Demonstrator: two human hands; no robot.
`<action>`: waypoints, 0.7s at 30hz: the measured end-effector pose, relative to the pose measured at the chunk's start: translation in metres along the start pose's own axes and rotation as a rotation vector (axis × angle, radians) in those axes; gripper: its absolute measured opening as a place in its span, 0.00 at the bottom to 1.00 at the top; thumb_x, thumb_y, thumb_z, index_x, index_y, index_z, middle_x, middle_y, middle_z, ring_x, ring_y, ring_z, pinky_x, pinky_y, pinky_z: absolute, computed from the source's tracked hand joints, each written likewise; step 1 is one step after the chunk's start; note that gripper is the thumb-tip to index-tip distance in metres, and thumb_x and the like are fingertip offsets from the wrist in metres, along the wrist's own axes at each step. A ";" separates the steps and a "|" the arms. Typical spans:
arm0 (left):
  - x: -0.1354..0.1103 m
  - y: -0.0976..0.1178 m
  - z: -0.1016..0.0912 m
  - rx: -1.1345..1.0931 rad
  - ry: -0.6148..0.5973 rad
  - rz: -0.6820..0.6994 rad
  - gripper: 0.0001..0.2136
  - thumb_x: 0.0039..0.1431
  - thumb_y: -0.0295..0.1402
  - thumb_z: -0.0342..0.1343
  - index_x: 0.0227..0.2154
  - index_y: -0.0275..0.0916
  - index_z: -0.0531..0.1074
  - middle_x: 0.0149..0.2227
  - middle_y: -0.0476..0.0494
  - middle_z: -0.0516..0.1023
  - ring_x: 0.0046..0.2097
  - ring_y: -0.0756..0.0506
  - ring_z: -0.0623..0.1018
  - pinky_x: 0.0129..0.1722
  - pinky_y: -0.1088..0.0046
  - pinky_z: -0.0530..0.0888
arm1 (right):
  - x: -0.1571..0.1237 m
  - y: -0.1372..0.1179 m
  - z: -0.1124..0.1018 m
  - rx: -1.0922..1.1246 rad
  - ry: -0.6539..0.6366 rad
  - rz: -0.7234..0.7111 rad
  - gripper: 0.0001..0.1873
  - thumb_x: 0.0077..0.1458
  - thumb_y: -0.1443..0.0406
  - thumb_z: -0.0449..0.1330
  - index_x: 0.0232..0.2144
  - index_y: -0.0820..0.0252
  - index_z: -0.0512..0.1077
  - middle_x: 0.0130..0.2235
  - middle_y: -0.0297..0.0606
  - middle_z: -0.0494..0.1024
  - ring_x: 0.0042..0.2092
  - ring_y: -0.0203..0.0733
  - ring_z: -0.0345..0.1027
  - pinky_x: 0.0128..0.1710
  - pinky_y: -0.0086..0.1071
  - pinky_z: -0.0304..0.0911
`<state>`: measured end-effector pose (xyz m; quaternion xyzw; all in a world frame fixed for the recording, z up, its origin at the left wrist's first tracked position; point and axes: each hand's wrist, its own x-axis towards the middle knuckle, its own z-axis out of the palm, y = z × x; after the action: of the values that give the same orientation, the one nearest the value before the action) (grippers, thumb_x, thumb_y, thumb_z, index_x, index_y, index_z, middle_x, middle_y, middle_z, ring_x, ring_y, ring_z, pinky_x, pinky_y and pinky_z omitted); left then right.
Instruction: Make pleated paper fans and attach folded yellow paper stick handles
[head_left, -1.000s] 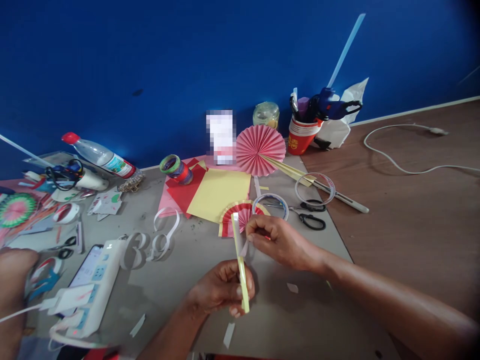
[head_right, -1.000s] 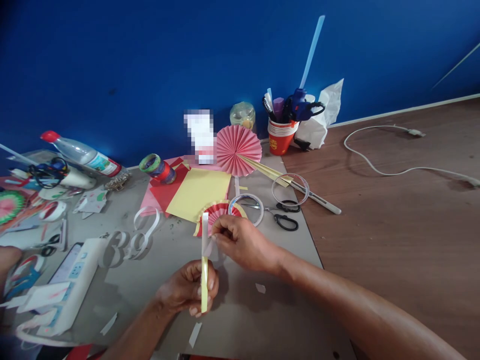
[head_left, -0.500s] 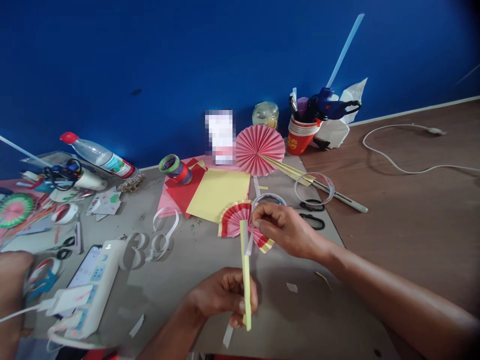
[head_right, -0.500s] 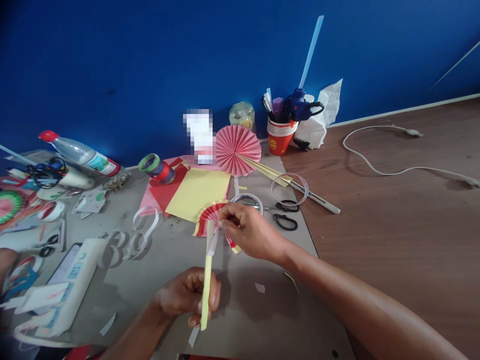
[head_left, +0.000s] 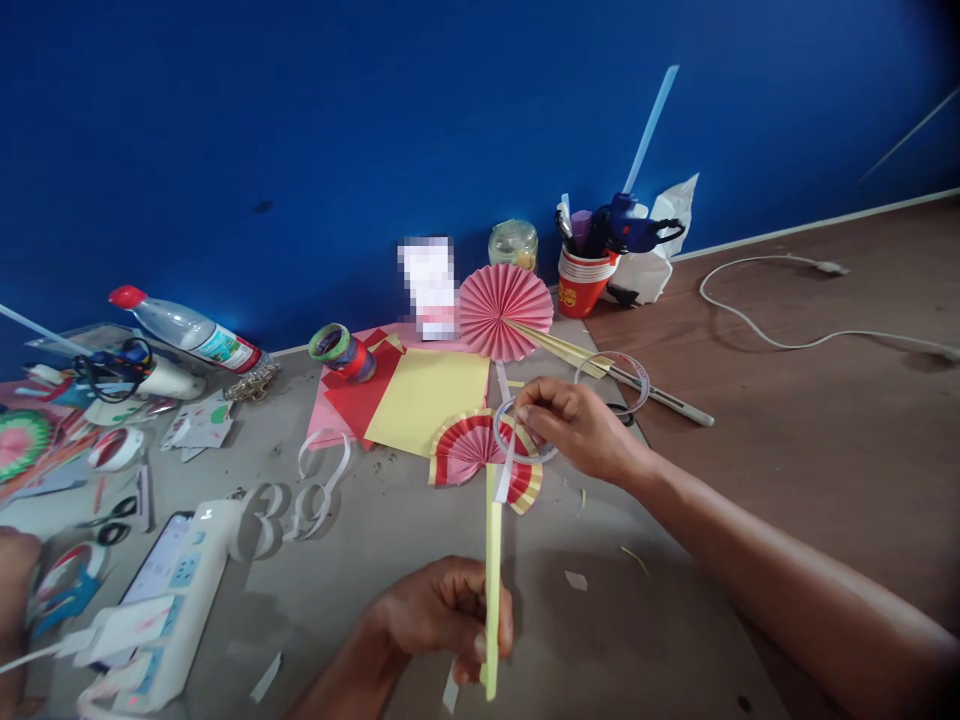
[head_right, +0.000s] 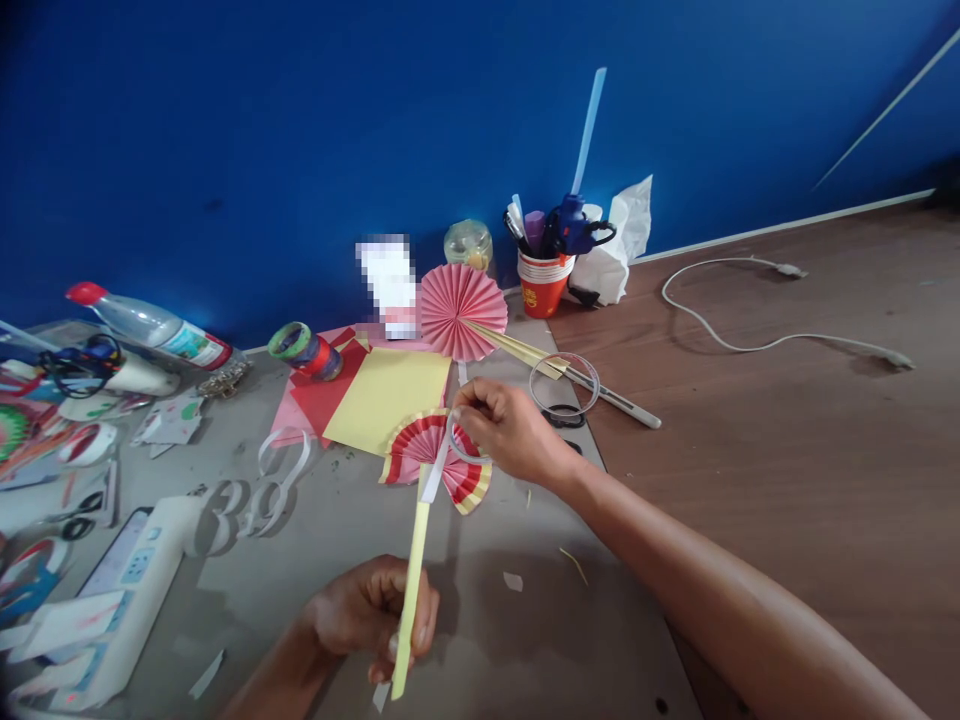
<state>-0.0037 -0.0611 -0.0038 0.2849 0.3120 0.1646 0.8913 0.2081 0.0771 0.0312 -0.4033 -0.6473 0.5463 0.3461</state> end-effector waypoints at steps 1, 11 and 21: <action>0.000 0.000 0.000 0.003 -0.004 -0.011 0.17 0.40 0.41 0.70 0.26 0.31 0.75 0.21 0.48 0.74 0.15 0.57 0.68 0.13 0.84 0.64 | 0.001 0.000 -0.003 -0.006 0.021 0.003 0.05 0.54 0.66 0.53 0.27 0.61 0.65 0.21 0.28 0.64 0.23 0.31 0.56 0.23 0.27 0.52; -0.001 0.000 -0.001 0.028 -0.051 -0.063 0.19 0.38 0.43 0.70 0.26 0.32 0.75 0.20 0.49 0.72 0.15 0.57 0.65 0.12 0.83 0.59 | 0.009 0.000 -0.027 0.028 0.202 -0.031 0.05 0.53 0.65 0.54 0.27 0.60 0.66 0.20 0.29 0.66 0.23 0.31 0.57 0.24 0.27 0.52; -0.002 0.000 -0.002 0.057 -0.072 -0.048 0.19 0.39 0.44 0.69 0.27 0.32 0.75 0.20 0.48 0.72 0.15 0.57 0.65 0.13 0.82 0.61 | 0.012 -0.001 -0.040 0.050 0.370 0.002 0.04 0.51 0.65 0.56 0.26 0.61 0.67 0.19 0.28 0.65 0.21 0.30 0.56 0.21 0.26 0.50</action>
<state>-0.0070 -0.0614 -0.0040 0.3082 0.2911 0.1238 0.8972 0.2379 0.1049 0.0388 -0.4889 -0.5585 0.4792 0.4684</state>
